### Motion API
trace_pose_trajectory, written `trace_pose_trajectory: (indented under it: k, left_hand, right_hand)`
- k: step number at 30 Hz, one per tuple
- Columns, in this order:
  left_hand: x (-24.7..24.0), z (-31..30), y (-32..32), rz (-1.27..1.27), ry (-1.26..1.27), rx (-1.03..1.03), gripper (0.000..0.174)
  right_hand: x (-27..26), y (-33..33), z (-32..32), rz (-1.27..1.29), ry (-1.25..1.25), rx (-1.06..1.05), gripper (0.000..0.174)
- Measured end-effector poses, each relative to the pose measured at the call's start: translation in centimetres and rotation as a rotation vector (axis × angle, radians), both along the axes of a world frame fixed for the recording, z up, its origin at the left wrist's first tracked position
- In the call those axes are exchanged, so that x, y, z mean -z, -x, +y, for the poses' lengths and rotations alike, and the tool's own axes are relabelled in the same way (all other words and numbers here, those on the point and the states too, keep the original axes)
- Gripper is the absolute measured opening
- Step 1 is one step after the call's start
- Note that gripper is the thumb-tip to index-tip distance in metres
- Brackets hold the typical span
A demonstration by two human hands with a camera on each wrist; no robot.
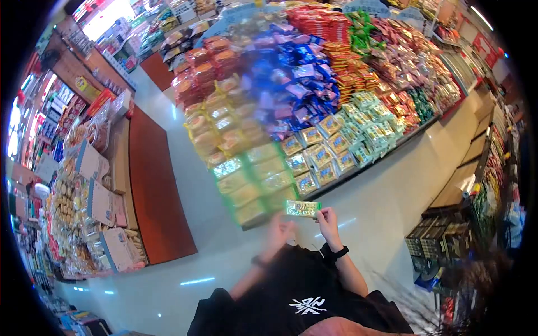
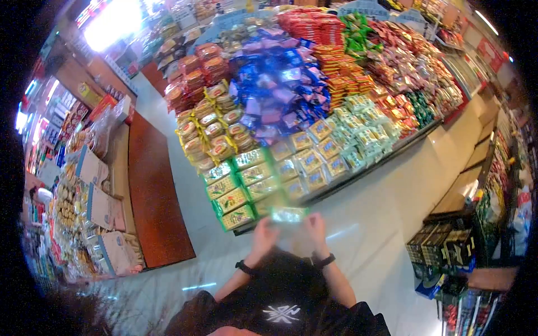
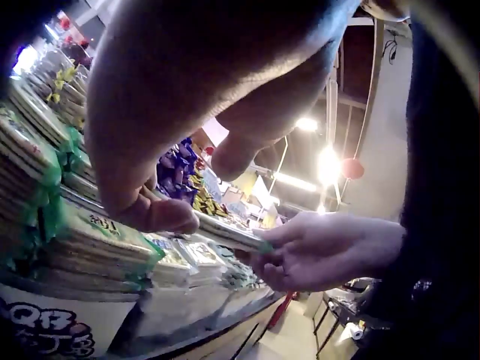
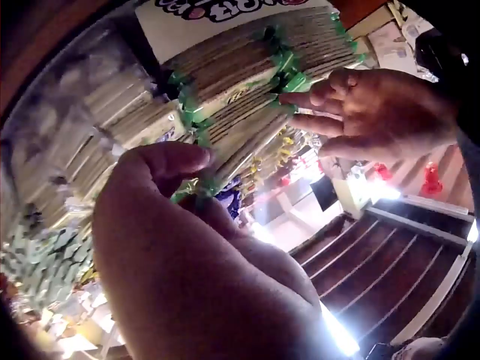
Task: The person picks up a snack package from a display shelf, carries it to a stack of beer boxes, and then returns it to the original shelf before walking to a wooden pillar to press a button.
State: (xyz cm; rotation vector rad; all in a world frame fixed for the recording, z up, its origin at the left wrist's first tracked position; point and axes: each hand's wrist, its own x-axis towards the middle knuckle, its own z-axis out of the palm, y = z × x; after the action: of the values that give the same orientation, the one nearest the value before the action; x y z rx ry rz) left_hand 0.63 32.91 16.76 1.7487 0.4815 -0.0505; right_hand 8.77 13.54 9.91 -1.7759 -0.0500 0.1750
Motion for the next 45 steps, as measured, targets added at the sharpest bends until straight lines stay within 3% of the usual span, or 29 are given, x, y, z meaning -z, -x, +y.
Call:
trace_pose_trajectory:
  k: [1, 4, 7, 13, 16, 19, 21, 25, 30, 37, 41, 44, 45]
  left_hand:
    - [-0.5, -0.4, -0.2, 0.066, 0.085, -0.004, 0.058]
    - [1.9, -2.2, 0.0, -0.152, 0.019, -0.058, 0.052]
    - [2.2, -5.2, -0.2, -0.189, 0.127, 0.111, 0.041]
    - [3.7, -15.5, 1.1, -0.065, 0.179, 0.445, 0.034]
    - [-2.7, -21.9, 2.1, 0.112, 0.144, 0.762, 0.032]
    - [3.1, -28.3, 4.2, 0.041, 0.263, 0.882, 0.031]
    - [4.2, -32.2, 6.1, -0.056, 0.208, 0.981, 0.034]
    - [-0.1, -39.8, 10.8, -0.198, 0.048, 1.184, 0.035]
    - [-1.6, -47.2, 15.9, 0.04, 0.228, 1.618, 0.032]
    - [-1.1, -54.4, 23.7, 0.087, 0.017, 2.101, 0.032]
    - [-1.0, -58.7, 28.2, 0.058, 0.004, 2.275, 0.025]
    - [0.0, -62.5, 32.4, 0.274, 0.231, 2.388, 0.026]
    - [-0.1, -63.9, 34.1, 0.323, 0.175, 2.389, 0.026]
  right_hand:
    - [-0.3, 0.7, -1.0, 0.02, -0.051, 0.005, 0.012]
    - [-0.7, 2.9, -4.0, 0.054, -0.162, 0.039, 0.011]
    - [1.2, 6.3, -8.3, 0.105, -0.123, 0.117, 0.012]
    - [-1.5, 15.4, -18.2, 0.123, -0.178, 0.464, 0.015]
    - [-0.4, 20.8, -23.7, 0.098, -0.11, 0.62, 0.017]
    - [-0.1, 26.4, -29.0, 0.136, -0.061, 0.759, 0.017]
    - [-0.6, 30.3, -31.4, 0.145, -0.084, 0.866, 0.017]
    - [-1.2, 37.7, -35.7, 0.074, -0.135, 1.099, 0.016]
    - [-4.2, 47.4, -36.3, 0.063, -0.306, 1.444, 0.016]
    - [-5.4, 56.4, -34.9, -0.044, -0.503, 1.815, 0.016]
    - [-2.4, 60.1, -34.7, -0.149, -0.469, 2.008, 0.016]
    - [-2.5, 62.8, -35.1, -0.115, -0.458, 2.159, 0.016]
    - [-2.5, 63.9, -35.6, -0.105, -0.455, 2.212, 0.016]
